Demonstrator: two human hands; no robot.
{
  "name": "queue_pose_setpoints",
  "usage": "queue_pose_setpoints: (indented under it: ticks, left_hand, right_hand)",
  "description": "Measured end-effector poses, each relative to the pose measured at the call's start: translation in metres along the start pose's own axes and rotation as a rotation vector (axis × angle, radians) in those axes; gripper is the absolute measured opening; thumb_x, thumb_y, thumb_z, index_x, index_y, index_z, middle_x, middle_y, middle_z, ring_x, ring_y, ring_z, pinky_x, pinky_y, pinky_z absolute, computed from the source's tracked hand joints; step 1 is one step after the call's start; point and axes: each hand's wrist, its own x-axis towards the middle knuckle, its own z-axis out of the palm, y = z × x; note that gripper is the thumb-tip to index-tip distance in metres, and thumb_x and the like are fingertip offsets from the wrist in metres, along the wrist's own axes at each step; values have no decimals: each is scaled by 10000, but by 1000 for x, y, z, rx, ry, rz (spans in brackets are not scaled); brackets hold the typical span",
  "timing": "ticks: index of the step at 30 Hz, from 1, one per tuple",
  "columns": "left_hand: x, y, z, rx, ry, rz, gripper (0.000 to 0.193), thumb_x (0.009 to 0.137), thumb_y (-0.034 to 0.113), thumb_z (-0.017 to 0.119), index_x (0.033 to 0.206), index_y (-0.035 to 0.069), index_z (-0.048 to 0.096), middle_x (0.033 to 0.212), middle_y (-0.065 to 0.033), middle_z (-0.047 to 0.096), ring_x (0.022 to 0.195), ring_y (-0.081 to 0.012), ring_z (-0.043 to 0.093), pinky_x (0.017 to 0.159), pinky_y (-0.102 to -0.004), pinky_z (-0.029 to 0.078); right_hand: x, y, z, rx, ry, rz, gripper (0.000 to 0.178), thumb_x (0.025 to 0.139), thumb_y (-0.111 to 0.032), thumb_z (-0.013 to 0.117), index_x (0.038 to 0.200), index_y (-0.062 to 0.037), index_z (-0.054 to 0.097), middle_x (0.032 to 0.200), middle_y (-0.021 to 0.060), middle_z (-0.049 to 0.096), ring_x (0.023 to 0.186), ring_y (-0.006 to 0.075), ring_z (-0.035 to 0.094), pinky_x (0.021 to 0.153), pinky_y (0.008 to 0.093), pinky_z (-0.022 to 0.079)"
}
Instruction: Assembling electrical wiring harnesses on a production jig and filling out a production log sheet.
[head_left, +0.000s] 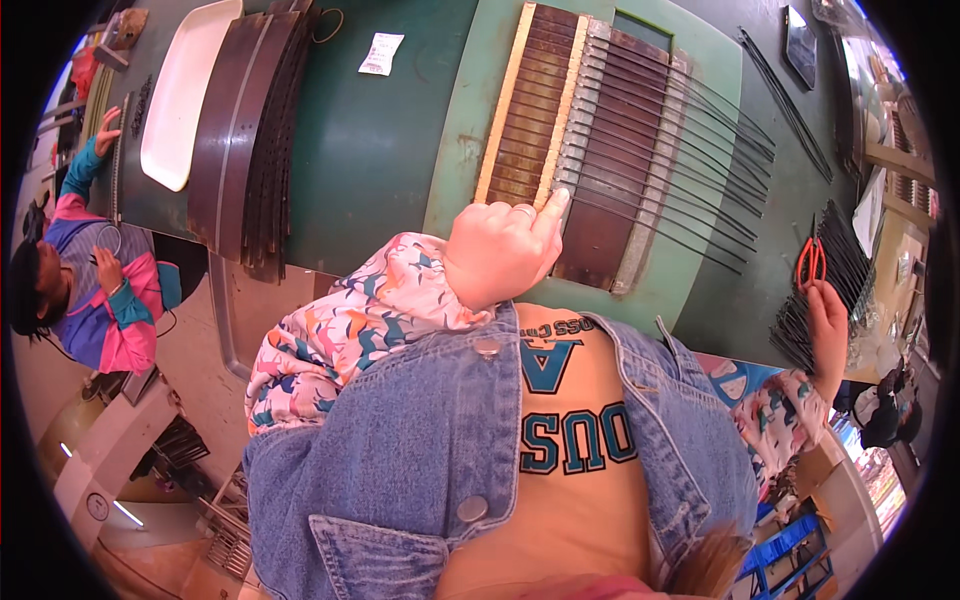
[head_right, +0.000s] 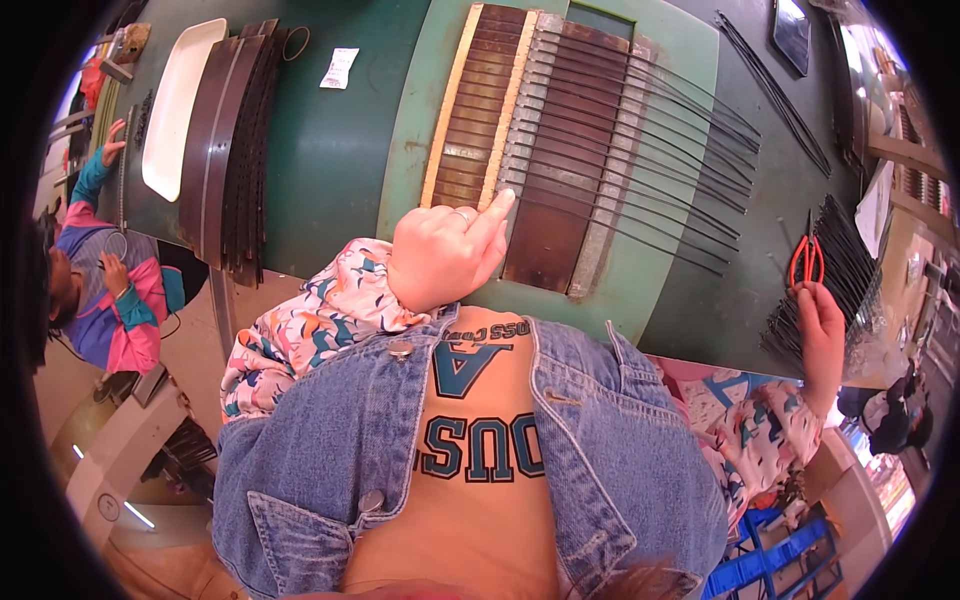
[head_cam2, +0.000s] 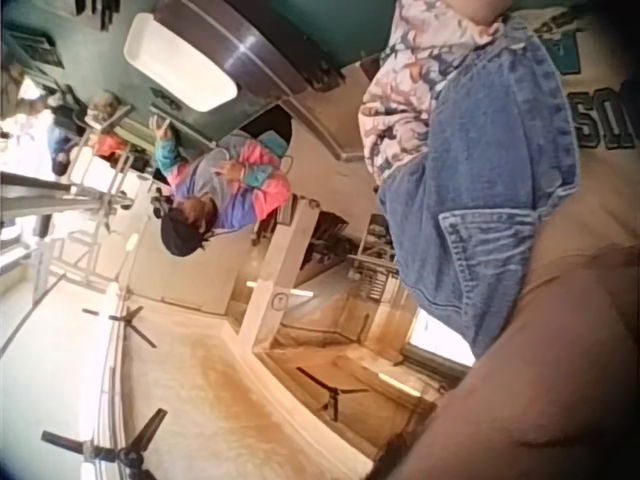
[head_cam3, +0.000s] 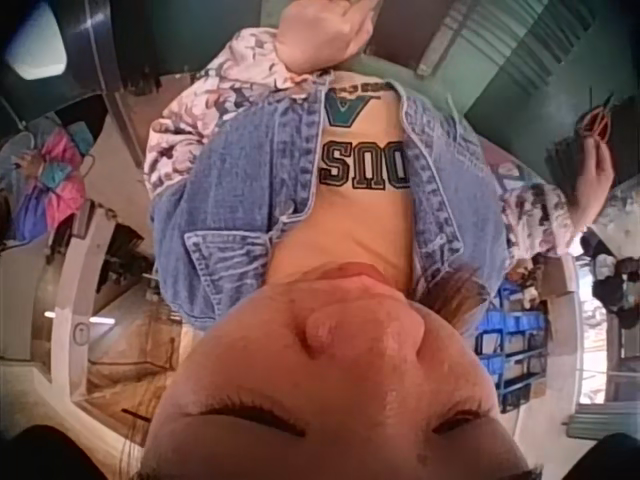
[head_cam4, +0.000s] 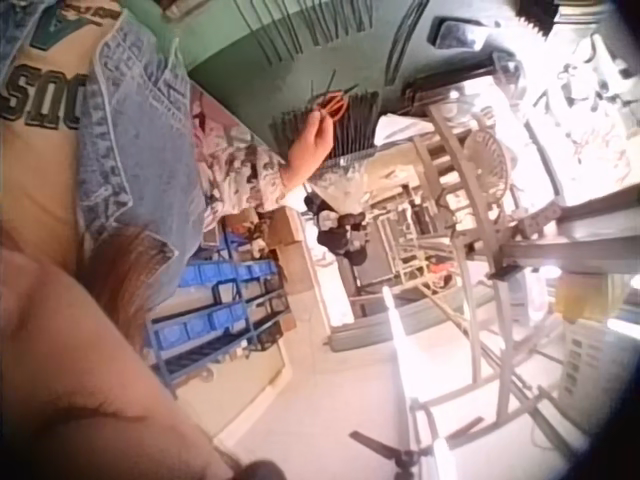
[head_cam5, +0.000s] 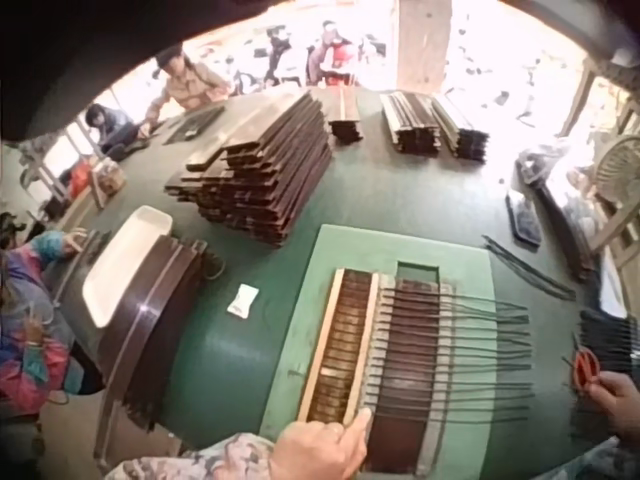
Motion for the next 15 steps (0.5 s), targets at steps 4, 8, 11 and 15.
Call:
queue_pose_setpoints:
  ticks: [4,8,11,15]
  left_hand:
    - [-2,4,5,26,28,-9,349,757,156,663,1094,70,685,562,-6,536,472,-158,526,466,-297,425]
    - [-3,4,2,7,51,-43,346,744,152,675,1078,67,689,556,-1,527,471,-154,522,466,-295,420]
    - [-8,4,3,-61,126,-24,306,715,120,692,1015,62,696,545,4,510,464,-152,519,455,-289,411]
    - [-9,2,3,-122,225,1,223,673,67,705,895,61,689,529,12,486,449,-146,511,436,-278,393]
  right_hand:
    - [-10,-82,101,-79,-249,-161,183,929,-143,565,993,19,621,826,-27,599,681,40,466,595,201,375]
    - [5,-107,182,-99,-621,-358,193,914,-148,560,890,43,563,688,108,489,642,159,430,602,304,409]
    - [11,-97,197,-90,-663,-374,203,912,-159,564,885,43,564,668,101,488,625,150,414,588,306,405]
    - [16,-102,202,-153,-683,-390,212,910,-168,566,879,42,573,631,96,475,597,145,408,570,305,399]
